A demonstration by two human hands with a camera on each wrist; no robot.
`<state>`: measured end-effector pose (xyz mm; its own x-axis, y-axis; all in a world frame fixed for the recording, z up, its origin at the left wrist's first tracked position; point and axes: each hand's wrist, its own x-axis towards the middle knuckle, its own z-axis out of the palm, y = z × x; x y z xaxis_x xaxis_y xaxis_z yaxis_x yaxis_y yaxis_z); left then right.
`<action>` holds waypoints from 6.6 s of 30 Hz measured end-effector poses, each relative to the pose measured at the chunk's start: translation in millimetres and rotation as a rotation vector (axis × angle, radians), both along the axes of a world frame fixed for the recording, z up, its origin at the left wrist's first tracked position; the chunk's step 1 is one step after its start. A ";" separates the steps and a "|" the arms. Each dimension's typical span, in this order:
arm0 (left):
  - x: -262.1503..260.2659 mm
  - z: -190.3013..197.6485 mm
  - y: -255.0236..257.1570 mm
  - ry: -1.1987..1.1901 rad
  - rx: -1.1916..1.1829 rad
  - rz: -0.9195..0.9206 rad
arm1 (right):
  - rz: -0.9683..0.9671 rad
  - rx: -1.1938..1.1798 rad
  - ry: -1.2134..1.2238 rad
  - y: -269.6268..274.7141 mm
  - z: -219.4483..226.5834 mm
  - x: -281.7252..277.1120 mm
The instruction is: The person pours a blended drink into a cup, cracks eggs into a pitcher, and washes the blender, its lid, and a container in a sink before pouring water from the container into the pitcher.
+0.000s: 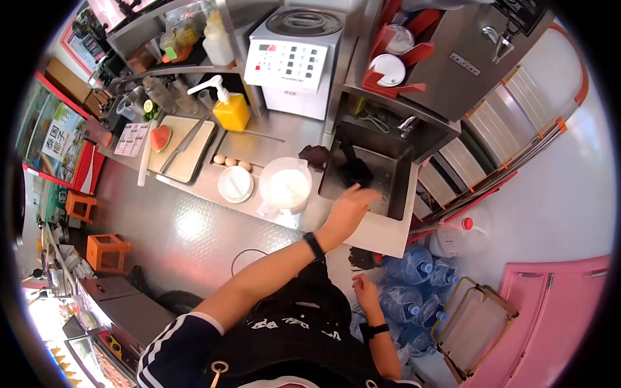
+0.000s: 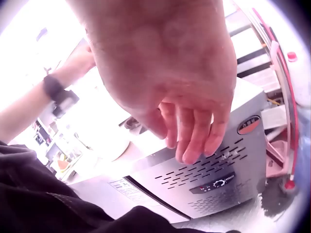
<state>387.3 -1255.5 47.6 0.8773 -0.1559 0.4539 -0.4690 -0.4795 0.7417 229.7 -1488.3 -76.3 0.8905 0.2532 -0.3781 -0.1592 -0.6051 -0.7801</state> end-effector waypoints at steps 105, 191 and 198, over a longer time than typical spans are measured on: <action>-576.4 36.6 1117.3 -0.030 -0.771 1.451 | 0.018 1.006 -0.126 1520.1 60.0 -74.3; -485.5 70.2 1376.7 -0.064 -0.346 0.759 | 1.277 -0.248 -0.992 1438.6 458.6 -125.0; -556.2 56.4 1328.2 -0.167 -0.416 1.042 | 1.562 0.179 -0.997 1443.5 351.7 -7.4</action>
